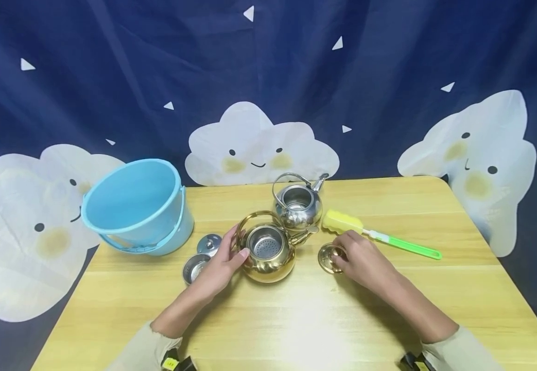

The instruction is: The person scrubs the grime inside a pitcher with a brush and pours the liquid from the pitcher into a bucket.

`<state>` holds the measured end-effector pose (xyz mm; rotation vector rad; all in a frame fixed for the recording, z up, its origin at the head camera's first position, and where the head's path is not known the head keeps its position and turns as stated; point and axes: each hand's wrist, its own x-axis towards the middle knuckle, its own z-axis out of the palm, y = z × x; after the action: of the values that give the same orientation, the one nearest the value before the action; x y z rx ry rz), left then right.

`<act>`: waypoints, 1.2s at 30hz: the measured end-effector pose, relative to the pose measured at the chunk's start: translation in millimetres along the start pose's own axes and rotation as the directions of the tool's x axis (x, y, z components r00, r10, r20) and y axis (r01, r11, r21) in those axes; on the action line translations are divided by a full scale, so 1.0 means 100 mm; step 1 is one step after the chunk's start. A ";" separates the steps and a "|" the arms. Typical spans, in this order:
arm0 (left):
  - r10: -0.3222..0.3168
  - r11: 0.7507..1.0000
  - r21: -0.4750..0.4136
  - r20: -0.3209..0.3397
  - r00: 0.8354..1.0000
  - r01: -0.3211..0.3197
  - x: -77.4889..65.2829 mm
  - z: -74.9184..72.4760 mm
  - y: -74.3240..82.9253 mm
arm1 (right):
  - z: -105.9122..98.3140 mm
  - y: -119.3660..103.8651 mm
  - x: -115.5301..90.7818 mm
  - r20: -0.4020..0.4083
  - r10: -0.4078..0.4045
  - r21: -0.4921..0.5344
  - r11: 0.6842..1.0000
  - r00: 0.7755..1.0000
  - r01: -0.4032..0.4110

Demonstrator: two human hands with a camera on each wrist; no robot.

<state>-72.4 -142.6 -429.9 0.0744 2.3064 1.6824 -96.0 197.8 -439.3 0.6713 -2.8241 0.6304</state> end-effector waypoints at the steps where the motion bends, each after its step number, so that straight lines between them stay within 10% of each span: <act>1: 0.002 1.000 0.000 -0.001 1.000 -0.002 0.00 0.00 0.01 | -0.01 0.00 0.00 -0.011 -0.008 0.001 1.000 1.000 0.008; 24: -0.012 0.993 0.114 -0.053 0.999 0.018 0.00 0.00 0.08 | -0.18 -0.34 0.25 -0.272 -0.269 0.030 0.957 0.924 0.287; 36: 0.029 0.906 0.421 -0.153 0.988 0.039 -0.01 0.02 0.19 | -0.11 -0.60 0.40 -0.227 -0.456 -0.004 0.884 0.861 0.467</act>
<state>-73.2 -134.9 -412.0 0.0248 2.7512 1.1901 -102.7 139.1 -397.4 1.1610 -2.3203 0.6391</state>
